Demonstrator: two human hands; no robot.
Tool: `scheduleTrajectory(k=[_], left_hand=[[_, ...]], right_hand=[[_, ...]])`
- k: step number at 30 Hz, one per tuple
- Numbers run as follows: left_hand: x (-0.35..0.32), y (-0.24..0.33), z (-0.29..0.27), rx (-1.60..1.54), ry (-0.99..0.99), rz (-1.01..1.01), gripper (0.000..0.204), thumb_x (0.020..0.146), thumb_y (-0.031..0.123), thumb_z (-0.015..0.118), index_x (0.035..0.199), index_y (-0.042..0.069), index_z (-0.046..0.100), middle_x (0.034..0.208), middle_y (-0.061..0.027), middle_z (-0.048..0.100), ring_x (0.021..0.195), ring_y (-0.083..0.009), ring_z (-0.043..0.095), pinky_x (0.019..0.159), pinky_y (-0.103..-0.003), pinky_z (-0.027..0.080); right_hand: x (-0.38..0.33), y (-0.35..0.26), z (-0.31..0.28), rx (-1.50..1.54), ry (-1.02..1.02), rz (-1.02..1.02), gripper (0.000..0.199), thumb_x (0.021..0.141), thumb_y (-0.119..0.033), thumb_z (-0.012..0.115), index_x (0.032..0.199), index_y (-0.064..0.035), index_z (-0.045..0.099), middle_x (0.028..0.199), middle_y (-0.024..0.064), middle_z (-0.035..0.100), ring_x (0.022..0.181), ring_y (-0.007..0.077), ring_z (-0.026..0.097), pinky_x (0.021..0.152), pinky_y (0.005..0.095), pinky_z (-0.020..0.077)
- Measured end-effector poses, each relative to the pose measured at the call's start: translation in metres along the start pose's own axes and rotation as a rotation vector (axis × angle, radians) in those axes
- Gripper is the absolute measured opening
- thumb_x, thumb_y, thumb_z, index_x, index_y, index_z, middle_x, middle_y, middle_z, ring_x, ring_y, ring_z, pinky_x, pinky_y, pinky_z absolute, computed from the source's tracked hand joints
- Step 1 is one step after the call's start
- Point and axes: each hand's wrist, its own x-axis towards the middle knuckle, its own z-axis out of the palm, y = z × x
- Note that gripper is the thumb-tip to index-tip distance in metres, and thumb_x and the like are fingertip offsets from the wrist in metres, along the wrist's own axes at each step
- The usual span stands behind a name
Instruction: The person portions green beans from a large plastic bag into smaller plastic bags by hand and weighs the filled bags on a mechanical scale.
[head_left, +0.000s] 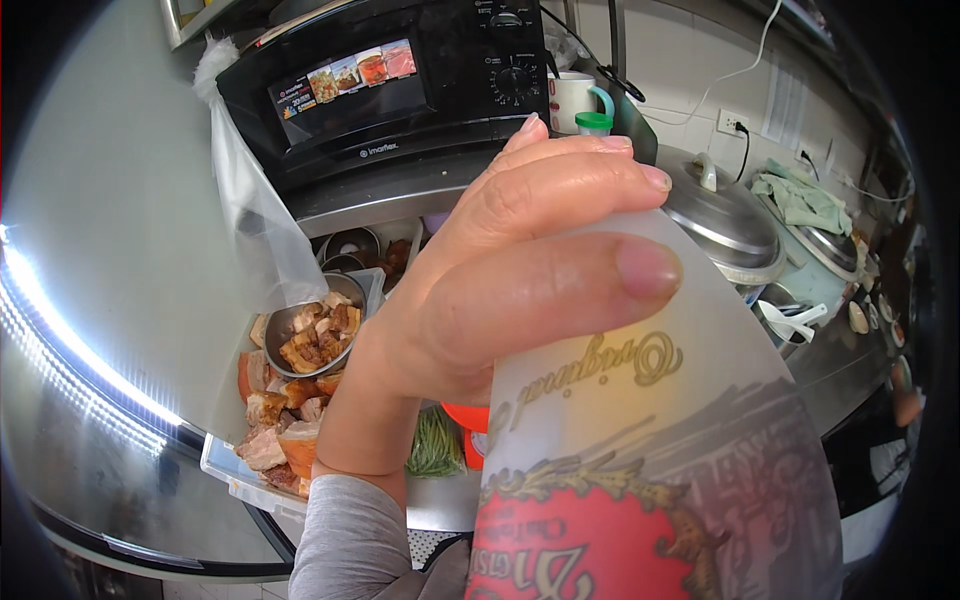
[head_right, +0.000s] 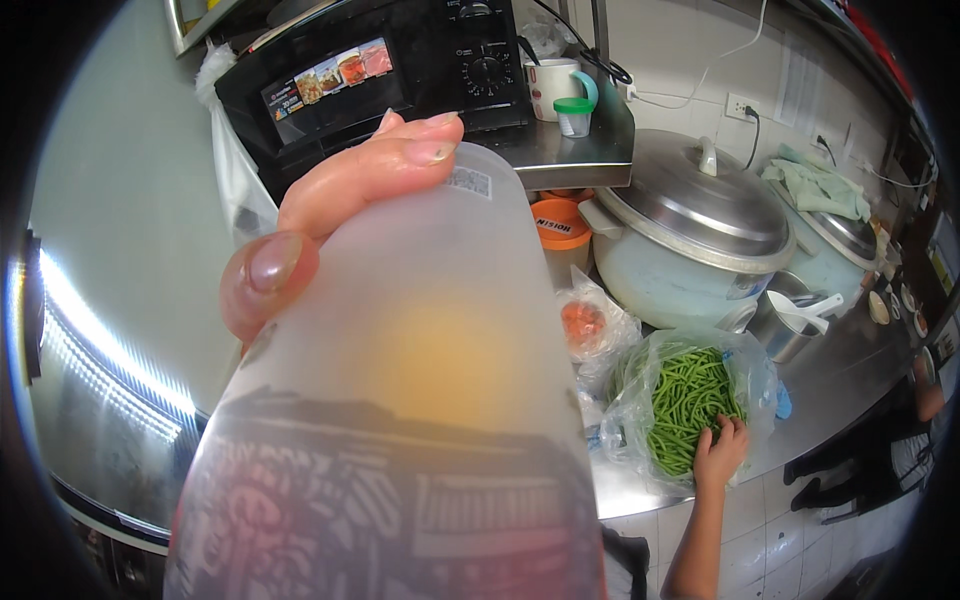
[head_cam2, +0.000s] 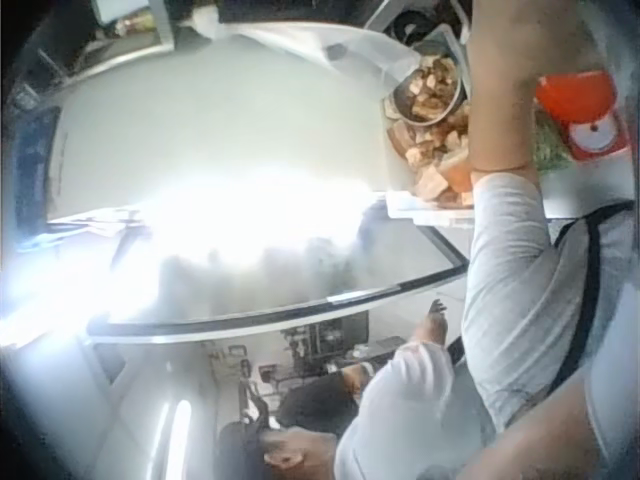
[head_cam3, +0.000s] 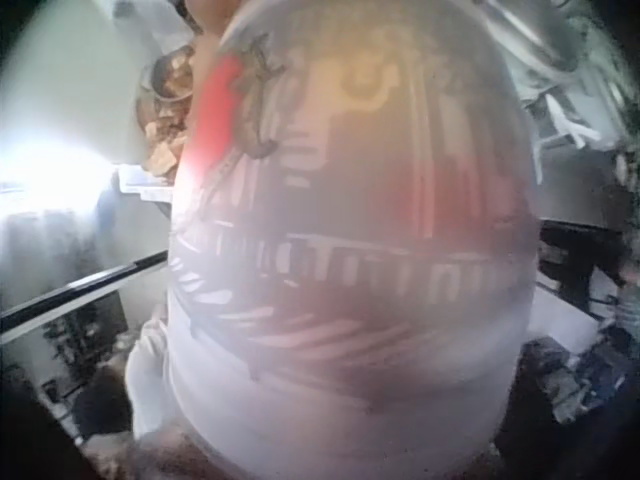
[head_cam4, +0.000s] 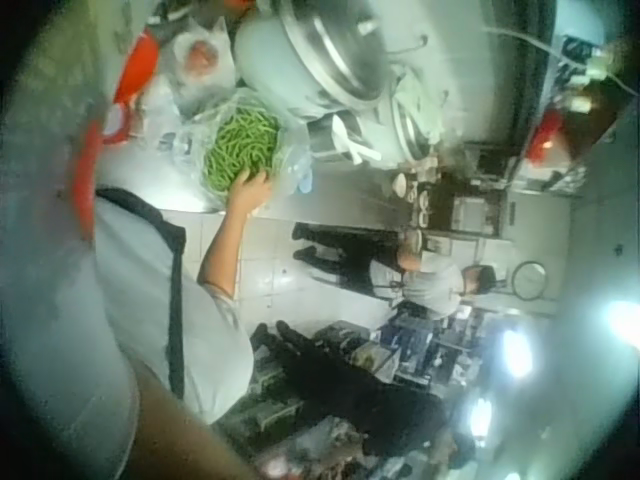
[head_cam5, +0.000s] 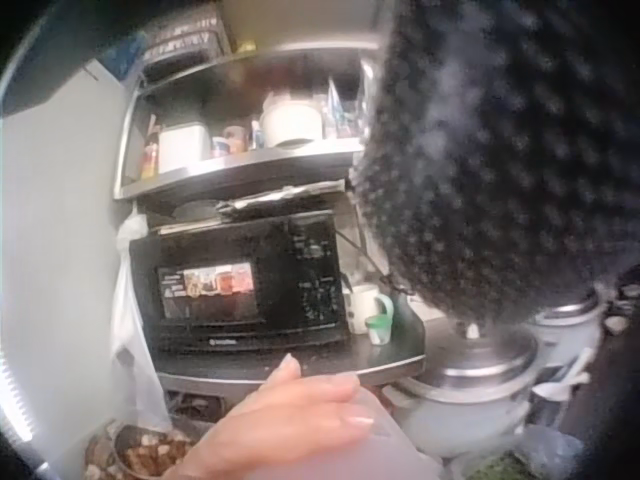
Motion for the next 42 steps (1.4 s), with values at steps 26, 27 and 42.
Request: scheduleTrajectory(k=[26, 27, 42], left_hand=[[0.004, -0.008, -0.008, 0.017, -0.102, -0.073, 0.032, 0.06, 0.012, 0.067, 0.09, 0.008, 0.058, 0.108, -0.0118, 0.051, 0.102, -0.0303, 0.046, 0.09, -0.049, 0.029], [0.005, -0.007, -0.008, 0.016, -0.106, -0.075, 0.032, 0.06, 0.012, 0.067, 0.09, 0.008, 0.058, 0.108, -0.0118, 0.051, 0.103, -0.0302, 0.046, 0.09, -0.049, 0.029], [-0.041, 0.075, 0.062, -0.667, -0.102, -1.149, 0.082, 0.053, 0.017, 0.073, 0.121, 0.003, 0.029, 0.115, -0.0153, 0.041, 0.105, -0.0298, 0.043, 0.088, -0.035, 0.035]], right_hand=[[-0.001, 0.001, 0.0, -0.001, -0.016, 0.005, 0.031, 0.069, -0.016, 0.055, 0.098, -0.0049, 0.052, 0.107, 0.0164, 0.046, 0.098, 0.0334, 0.042, 0.083, 0.041, 0.0325], [-0.002, 0.001, 0.001, -0.004, -0.011, 0.007, 0.031, 0.069, -0.016, 0.055, 0.098, -0.0048, 0.052, 0.107, 0.0166, 0.046, 0.098, 0.0336, 0.042, 0.083, 0.041, 0.0325], [0.073, -0.079, -0.09, 0.901, 0.105, -0.116, 0.066, 0.069, -0.02, 0.061, 0.123, -0.0015, 0.03, 0.101, 0.0101, 0.046, 0.085, 0.0152, 0.045, 0.074, 0.0296, 0.0391]])
